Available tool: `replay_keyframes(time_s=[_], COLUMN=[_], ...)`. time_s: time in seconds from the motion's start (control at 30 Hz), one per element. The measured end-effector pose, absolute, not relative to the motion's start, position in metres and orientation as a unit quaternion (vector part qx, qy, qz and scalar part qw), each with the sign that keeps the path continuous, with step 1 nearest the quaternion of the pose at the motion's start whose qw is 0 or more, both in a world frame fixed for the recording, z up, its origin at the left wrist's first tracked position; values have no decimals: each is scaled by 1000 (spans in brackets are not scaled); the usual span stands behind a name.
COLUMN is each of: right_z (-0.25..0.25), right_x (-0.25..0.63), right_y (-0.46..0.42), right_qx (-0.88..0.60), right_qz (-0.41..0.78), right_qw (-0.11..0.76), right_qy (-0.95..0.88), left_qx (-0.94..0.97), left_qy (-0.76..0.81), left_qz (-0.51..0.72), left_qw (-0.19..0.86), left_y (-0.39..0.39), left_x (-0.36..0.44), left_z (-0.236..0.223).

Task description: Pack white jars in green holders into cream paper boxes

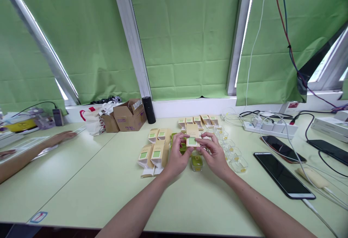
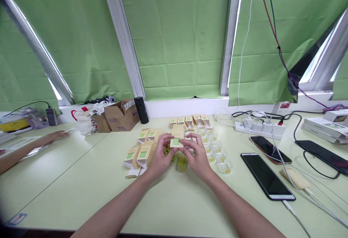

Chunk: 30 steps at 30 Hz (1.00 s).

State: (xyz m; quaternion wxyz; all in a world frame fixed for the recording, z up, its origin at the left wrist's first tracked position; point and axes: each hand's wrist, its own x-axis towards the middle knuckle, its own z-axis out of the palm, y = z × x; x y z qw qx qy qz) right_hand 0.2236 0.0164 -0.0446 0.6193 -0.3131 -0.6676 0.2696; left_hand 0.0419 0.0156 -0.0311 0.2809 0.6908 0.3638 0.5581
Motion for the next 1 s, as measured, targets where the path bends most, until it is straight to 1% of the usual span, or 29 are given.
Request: replay_keyframes(time_s=[0.23, 0.47, 0.6, 0.77, 1.0], right_z=[-43, -48, -52, -48, -40], right_x=[225, 224, 223, 223, 222], right_y=[15, 15, 14, 10, 4], right_qx=[-319, -319, -324, -304, -247], right_qz=[280, 222, 185, 143, 104], right_qw=[601, 567, 552, 558, 556], right_qy=[-677, -727, -746, -759, -787], left_qx=[713, 732, 735, 714, 657], left_qy=[356, 379, 383, 381, 402], left_qz=[554, 538, 538, 557, 577], left_qw=[242, 175, 156, 187, 272], left_y=[16, 12, 12, 14, 10], left_x=[40, 38, 39, 39, 42], left_z=[-31, -27, -29, -31, -21])
